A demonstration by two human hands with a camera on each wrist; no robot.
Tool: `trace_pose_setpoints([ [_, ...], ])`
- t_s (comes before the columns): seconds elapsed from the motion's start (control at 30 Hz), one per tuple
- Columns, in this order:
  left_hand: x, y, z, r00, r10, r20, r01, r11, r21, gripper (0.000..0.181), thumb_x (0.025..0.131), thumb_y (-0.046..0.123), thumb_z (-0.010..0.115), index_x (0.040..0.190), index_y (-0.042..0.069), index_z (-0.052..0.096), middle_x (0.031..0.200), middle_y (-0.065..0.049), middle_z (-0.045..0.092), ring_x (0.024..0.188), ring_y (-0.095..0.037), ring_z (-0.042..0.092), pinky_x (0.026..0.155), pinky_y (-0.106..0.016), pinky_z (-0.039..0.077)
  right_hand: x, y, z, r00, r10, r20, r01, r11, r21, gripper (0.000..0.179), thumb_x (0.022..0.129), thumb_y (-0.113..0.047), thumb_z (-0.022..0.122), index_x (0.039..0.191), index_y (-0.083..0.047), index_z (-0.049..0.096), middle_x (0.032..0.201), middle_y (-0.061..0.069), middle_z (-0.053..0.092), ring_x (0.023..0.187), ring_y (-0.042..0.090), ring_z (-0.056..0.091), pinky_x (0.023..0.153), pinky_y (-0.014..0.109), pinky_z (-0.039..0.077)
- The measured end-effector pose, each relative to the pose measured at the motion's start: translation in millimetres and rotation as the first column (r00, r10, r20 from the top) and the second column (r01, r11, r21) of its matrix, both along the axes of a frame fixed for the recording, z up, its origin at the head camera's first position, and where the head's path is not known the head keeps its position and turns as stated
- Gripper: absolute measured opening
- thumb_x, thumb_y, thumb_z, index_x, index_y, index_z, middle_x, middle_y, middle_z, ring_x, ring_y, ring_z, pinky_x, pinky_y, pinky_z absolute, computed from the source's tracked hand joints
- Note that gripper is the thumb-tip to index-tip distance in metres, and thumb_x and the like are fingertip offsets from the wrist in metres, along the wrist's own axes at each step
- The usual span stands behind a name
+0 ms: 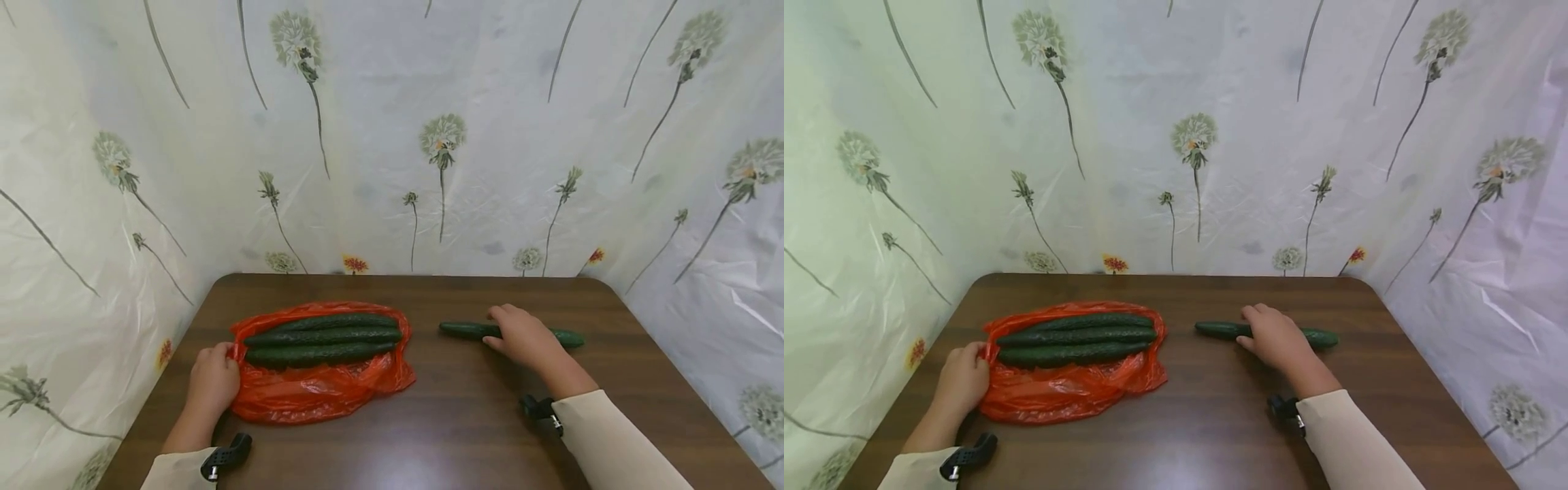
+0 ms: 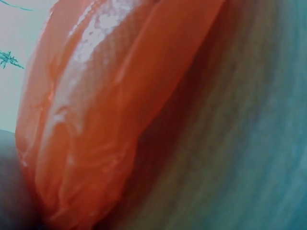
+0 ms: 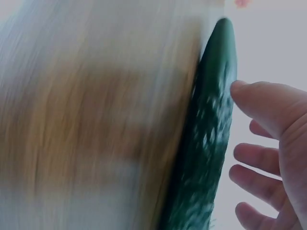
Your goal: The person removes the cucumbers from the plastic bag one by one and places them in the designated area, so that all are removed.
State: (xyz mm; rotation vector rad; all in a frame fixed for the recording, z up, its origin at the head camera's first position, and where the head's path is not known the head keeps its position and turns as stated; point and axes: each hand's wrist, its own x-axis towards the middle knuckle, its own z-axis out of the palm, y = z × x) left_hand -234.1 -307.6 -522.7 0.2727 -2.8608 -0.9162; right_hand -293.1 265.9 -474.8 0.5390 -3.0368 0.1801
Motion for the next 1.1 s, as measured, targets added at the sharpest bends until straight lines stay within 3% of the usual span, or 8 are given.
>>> trace_pose_setpoints([
  [0.17,0.4,0.2,1.0,1.000,-0.004,-0.003,0.004,1.000,0.003,0.043,0.102,0.008,0.038,0.136,-0.010,0.056,0.131,-0.039,0.051,0.120,-0.059,0.051,0.104,-0.069,0.040,3.3,-22,2.2,0.999,0.029,-0.042,-0.030,0.999,-0.015,0.054,0.094,-0.032,0.079,0.135,-0.002,0.062,0.127,0.017,0.065,0.113,0.036,0.066,0.091,0.054,0.056],
  [0.43,4.0,-0.5,0.2,1.000,0.000,-0.001,0.000,1.000,-0.005,0.042,0.101,0.006,0.039,0.134,-0.011,0.058,0.129,-0.039,0.053,0.119,-0.058,0.052,0.104,-0.069,0.041,1.9,-61,-7.9,0.997,0.066,-0.039,-0.069,0.996,-0.061,0.055,0.096,-0.036,0.077,0.138,-0.004,0.062,0.132,0.015,0.064,0.119,0.034,0.064,0.097,0.052,0.055],
  [0.7,3.1,0.9,0.5,1.000,0.002,0.005,-0.002,1.000,0.004,0.043,0.101,0.007,0.038,0.136,-0.010,0.057,0.130,-0.038,0.052,0.119,-0.058,0.052,0.104,-0.069,0.041,1.9,-93,-7.7,0.994,0.101,-0.043,-0.106,0.986,-0.126,0.053,0.096,-0.035,0.076,0.137,-0.006,0.062,0.130,0.012,0.064,0.117,0.031,0.065,0.096,0.050,0.056],
  [1.1,1.4,-0.5,-1.3,1.000,-0.009,-0.019,0.009,1.000,-0.002,0.042,0.101,0.007,0.039,0.135,-0.010,0.057,0.128,-0.037,0.053,0.118,-0.056,0.052,0.103,-0.068,0.041,7.1,-126,-7.8,0.995,0.081,-0.059,-0.093,0.971,-0.219,0.049,0.097,-0.034,0.075,0.137,-0.009,0.063,0.132,0.011,0.064,0.122,0.031,0.064,0.101,0.052,0.055],
])
